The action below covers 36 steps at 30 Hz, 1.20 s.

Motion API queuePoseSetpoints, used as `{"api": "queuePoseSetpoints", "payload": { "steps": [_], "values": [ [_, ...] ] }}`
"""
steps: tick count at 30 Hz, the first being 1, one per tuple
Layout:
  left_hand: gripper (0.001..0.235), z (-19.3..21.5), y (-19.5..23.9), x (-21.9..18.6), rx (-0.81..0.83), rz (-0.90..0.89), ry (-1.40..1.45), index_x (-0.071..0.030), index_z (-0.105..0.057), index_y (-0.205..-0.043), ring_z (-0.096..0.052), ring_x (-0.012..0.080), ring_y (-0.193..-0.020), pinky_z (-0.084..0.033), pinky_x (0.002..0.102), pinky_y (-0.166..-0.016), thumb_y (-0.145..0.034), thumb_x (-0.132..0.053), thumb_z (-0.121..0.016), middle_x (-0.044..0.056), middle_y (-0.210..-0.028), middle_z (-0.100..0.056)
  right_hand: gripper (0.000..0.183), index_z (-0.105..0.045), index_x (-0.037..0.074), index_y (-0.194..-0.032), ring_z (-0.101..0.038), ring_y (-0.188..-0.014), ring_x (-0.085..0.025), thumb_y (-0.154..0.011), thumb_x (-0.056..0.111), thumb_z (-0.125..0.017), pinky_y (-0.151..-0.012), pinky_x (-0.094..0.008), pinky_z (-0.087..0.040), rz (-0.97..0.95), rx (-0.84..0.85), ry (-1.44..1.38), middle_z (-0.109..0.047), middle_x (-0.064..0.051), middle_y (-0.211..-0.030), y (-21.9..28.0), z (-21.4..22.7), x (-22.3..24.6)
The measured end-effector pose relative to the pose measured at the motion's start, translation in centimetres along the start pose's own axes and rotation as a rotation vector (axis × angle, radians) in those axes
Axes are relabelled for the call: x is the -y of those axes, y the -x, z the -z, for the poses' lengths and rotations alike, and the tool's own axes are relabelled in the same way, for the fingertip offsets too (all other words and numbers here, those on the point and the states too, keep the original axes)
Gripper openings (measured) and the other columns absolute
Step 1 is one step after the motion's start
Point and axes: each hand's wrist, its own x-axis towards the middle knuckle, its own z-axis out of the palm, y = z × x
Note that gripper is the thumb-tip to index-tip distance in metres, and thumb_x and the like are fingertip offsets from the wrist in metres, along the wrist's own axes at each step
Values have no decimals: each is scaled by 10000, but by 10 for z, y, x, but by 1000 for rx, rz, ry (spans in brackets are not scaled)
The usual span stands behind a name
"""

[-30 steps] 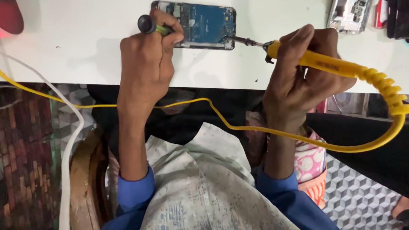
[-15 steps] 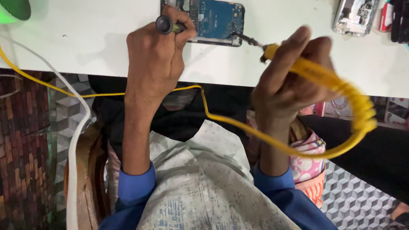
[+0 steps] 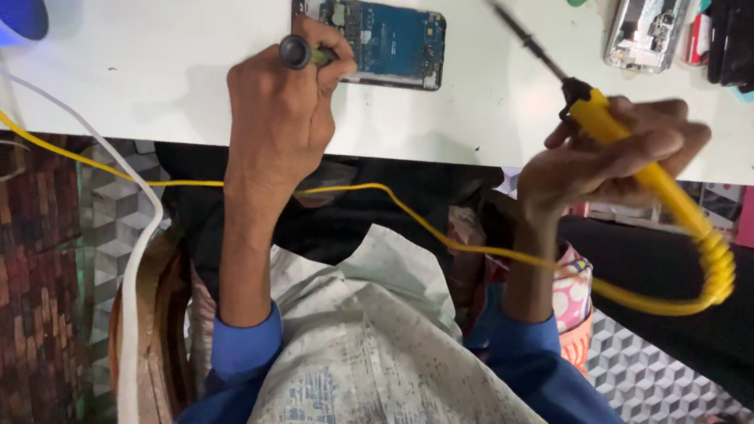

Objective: The person uses a soldering iron and a small tool to work on the exposed circuit board of a disassembled mobile phone. They repeatedly apply heat to specific points on the board while holding the device steady, then set the tools down.

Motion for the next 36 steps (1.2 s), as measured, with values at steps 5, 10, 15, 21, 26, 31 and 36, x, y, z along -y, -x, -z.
{"api": "queuePoseSetpoints", "payload": {
  "steps": [5,10,15,21,26,31,36],
  "values": [
    [183,1,-1,-1,-18,-23,3,11,-489,-1124,-690,291,-787,-505,391,-651,-1079,13,-666,58,-1051,-692,337,-494,32,-951,-491,-469,-100,-1110,320,-570,-376,-254,-465,-153,-25,-237,-512,-59,-750,10,10,-37],
    [173,0,-1,1,16,-4,-24,9,-515,-1067,-676,291,-722,-501,396,-618,-1043,-4,-687,63,-1017,-707,340,-466,52,-924,-478,-479,-83,-1096,339,-522,-399,-226,-455,-168,-90,-268,-488,-39,-718,22,8,-48],
    [162,-2,2,1,1,-6,-19,-11,-536,-1060,-696,288,-789,-517,396,-671,-1087,-48,-691,53,-1037,-695,376,-442,53,-901,-430,-499,-83,-1104,369,-461,-429,-212,-423,-276,-180,-317,-422,-27,-713,25,11,-44],
    [165,-3,1,2,18,-7,-16,6,-545,-1061,-698,274,-781,-510,381,-654,-1112,-78,-678,48,-1030,-688,380,-428,61,-903,-442,-472,-105,-1125,369,-454,-410,-233,-443,-247,-83,-281,-404,-37,-737,23,13,-48],
    [176,-2,2,1,16,-20,-34,23,-537,-1069,-697,280,-796,-508,386,-660,-1122,-81,-669,60,-1057,-687,306,-417,80,-931,-426,-445,-72,-1123,305,-498,-400,-200,-417,-181,-13,-290,-407,-32,-743,27,13,-53],
    [176,-4,1,1,24,8,-19,8,-544,-1053,-704,270,-786,-510,382,-655,-1122,-89,-673,55,-1027,-685,321,-448,66,-935,-474,-492,-110,-1118,321,-514,-415,-235,-474,-182,-23,-317,-464,-40,-741,27,16,-57],
    [171,-4,1,2,22,3,-15,23,-550,-1056,-699,262,-764,-504,378,-639,-1123,-77,-672,53,-1011,-688,326,-466,59,-945,-498,-496,-111,-1107,333,-538,-435,-243,-497,-158,-11,-274,-494,-57,-759,26,14,-57]
  ]
}}
